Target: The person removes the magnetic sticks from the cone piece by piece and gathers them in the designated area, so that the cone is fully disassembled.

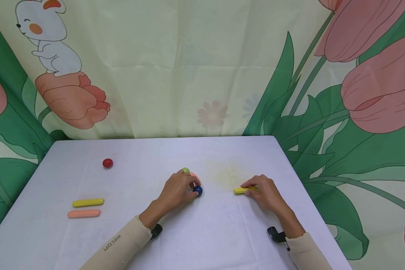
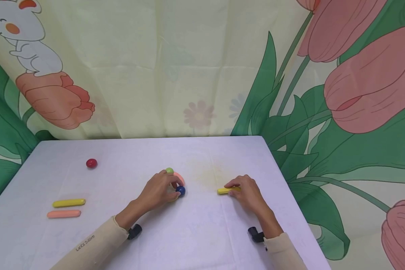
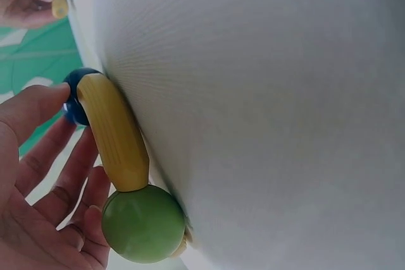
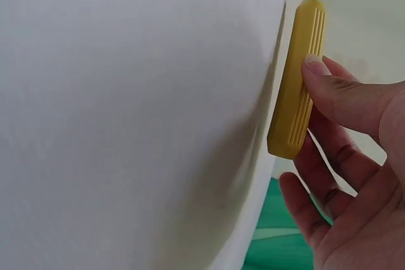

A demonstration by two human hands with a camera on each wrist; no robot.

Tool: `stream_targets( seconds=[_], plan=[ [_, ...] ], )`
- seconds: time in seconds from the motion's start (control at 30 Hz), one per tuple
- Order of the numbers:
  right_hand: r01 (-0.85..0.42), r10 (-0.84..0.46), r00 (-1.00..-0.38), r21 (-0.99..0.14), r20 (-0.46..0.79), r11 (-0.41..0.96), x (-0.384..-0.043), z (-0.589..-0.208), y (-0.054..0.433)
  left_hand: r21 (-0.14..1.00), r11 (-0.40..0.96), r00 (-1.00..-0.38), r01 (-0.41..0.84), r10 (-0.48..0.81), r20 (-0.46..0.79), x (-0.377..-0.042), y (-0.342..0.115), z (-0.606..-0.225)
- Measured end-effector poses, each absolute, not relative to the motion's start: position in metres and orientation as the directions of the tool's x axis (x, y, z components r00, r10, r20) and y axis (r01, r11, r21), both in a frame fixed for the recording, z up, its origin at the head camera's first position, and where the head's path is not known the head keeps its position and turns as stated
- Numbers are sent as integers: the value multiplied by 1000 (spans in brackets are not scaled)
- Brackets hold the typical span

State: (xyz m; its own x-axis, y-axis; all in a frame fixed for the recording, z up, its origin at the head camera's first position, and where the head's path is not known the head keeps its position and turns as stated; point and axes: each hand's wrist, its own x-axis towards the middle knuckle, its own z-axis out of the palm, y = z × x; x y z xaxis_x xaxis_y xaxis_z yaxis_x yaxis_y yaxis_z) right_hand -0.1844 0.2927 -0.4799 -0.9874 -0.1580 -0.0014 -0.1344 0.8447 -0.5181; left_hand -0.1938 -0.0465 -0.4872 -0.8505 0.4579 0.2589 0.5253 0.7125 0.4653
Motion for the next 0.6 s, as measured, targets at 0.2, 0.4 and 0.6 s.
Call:
stream_targets(
  seconds=[0.2,0.4,0.6],
  plan=[
    [-105,-125,-992,-525,-4,845,-187,-482,304,472,715,-856,516,459,239,-194,-46,-487],
    [-71,-92,-996,-532,-12,844,-190,-485,310,477,709,-853,520,461,244,-195,-45,-488],
    [-88,-98,-995,-529,10,844,-191,-484,309,478,710,-855,518,454,253,-195,-44,-490]
  ],
)
